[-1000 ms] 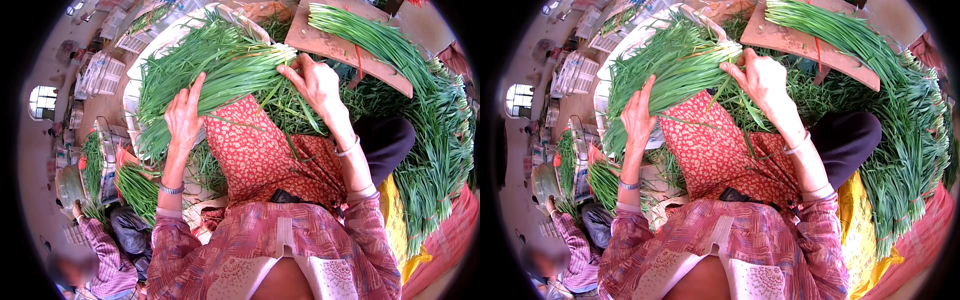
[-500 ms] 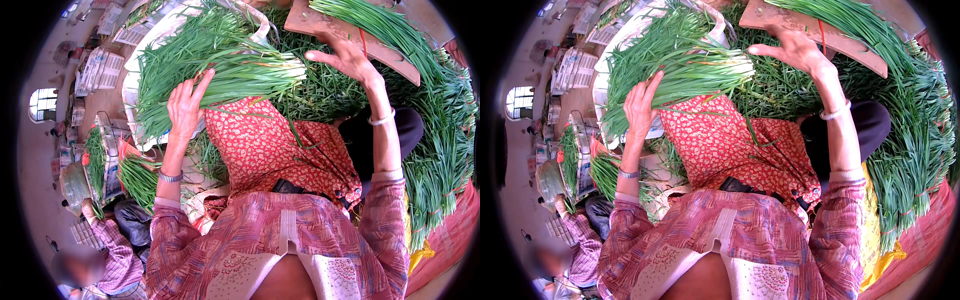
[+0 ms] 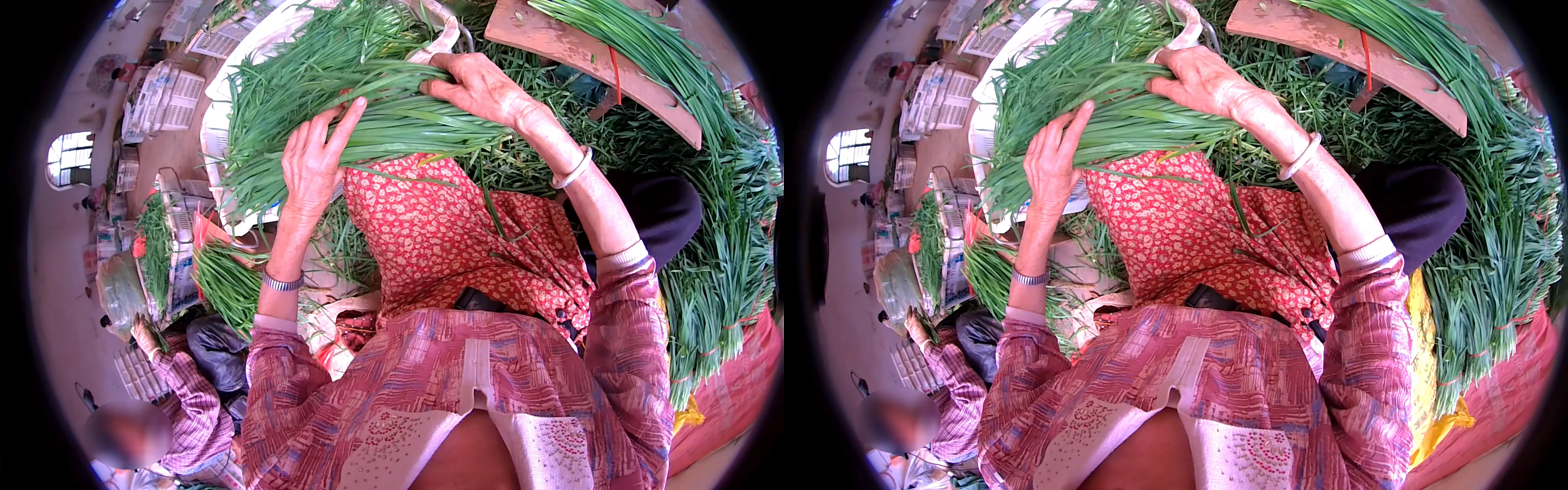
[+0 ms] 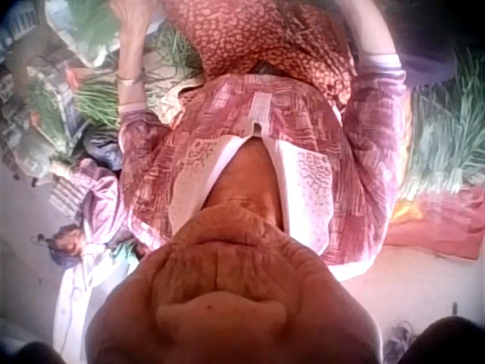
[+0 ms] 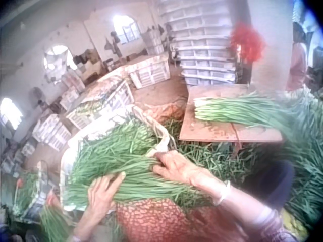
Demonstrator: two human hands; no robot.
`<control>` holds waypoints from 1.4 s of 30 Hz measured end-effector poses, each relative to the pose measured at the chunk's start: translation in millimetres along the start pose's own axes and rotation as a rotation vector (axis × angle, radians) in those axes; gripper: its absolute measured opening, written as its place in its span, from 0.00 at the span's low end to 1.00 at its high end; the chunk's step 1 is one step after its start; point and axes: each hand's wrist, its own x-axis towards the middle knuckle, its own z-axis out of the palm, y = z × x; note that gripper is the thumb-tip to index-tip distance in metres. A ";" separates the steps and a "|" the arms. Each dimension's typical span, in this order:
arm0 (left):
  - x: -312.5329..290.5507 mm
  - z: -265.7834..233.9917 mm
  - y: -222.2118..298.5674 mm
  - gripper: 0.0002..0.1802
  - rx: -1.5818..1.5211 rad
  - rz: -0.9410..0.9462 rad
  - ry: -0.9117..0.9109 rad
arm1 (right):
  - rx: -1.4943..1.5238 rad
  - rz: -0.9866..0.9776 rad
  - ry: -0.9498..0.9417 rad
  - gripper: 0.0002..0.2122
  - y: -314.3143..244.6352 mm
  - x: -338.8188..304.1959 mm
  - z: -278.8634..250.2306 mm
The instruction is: The person gathers green stalks from a crate, aligns them into a bunch, and ties the bunch together with a red string by hand.
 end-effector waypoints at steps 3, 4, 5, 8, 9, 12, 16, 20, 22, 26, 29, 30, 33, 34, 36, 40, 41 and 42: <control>0.1 3.8 0.6 0.58 -0.017 -0.008 0.021 | -0.043 -0.017 0.226 0.20 9.7 1.8 7.3; -0.2 4.7 0.7 0.58 -0.023 -0.026 0.026 | 0.069 0.035 0.314 0.19 8.9 2.2 7.0; -1.4 5.2 0.4 0.58 -0.023 -0.025 0.026 | 0.408 0.095 0.381 0.17 7.6 0.0 8.2; 0.7 5.7 3.2 0.57 -0.085 -0.044 0.058 | 1.249 0.314 0.435 0.08 30.0 5.3 -0.1; -0.1 5.5 2.0 0.56 -0.066 -0.056 0.028 | 1.350 0.307 0.436 0.07 28.0 4.3 -2.9; 0.4 5.1 0.0 0.55 -0.059 -0.045 0.035 | 1.442 0.331 0.381 0.13 32.3 2.3 -14.4; 4.7 3.3 0.1 0.54 -0.122 -0.096 0.005 | 1.525 0.212 0.121 0.14 47.2 -13.4 -38.6; 13.6 3.6 5.4 0.53 -0.175 -0.056 0.015 | 1.428 0.238 0.084 0.12 63.2 -46.7 -64.5; 7.8 1.2 -1.9 0.53 -0.177 -0.065 0.005 | 1.309 0.261 0.122 0.11 77.2 -75.7 -83.7; -5.8 1.5 -25.5 0.45 -0.237 -0.248 0.020 | 0.704 0.508 0.279 0.10 78.6 -143.1 -118.0; -1.0 0.6 -25.6 0.36 -0.367 -0.353 0.042 | -0.216 0.625 -0.063 0.27 70.3 -146.3 -94.5; -2.2 -4.6 -24.3 0.36 -0.350 -0.352 0.044 | -0.533 0.621 -0.288 0.29 62.9 -133.5 -89.2; 6.8 -11.3 -14.6 0.34 -0.431 -0.371 0.041 | -0.243 0.343 0.144 0.37 59.3 -118.5 -58.9; 7.9 -13.3 -11.6 0.34 -0.427 -0.367 0.038 | 0.061 0.319 0.197 0.45 36.3 -101.9 -52.1; 17.9 -15.4 -4.4 0.35 -0.418 -0.381 0.013 | 0.514 0.302 0.176 0.52 18.9 -76.6 -36.2; 17.7 -19.9 0.3 0.36 -0.435 -0.393 0.033 | 0.787 0.274 0.147 0.42 -6.9 -44.6 -6.2; 18.4 -22.4 0.8 0.36 -0.433 -0.392 0.035 | 0.822 0.285 0.123 0.31 -10.1 -43.6 -6.2; 18.7 -25.2 2.3 0.37 -0.430 -0.391 0.031 | 0.822 0.285 0.122 0.31 -9.9 -44.5 -9.4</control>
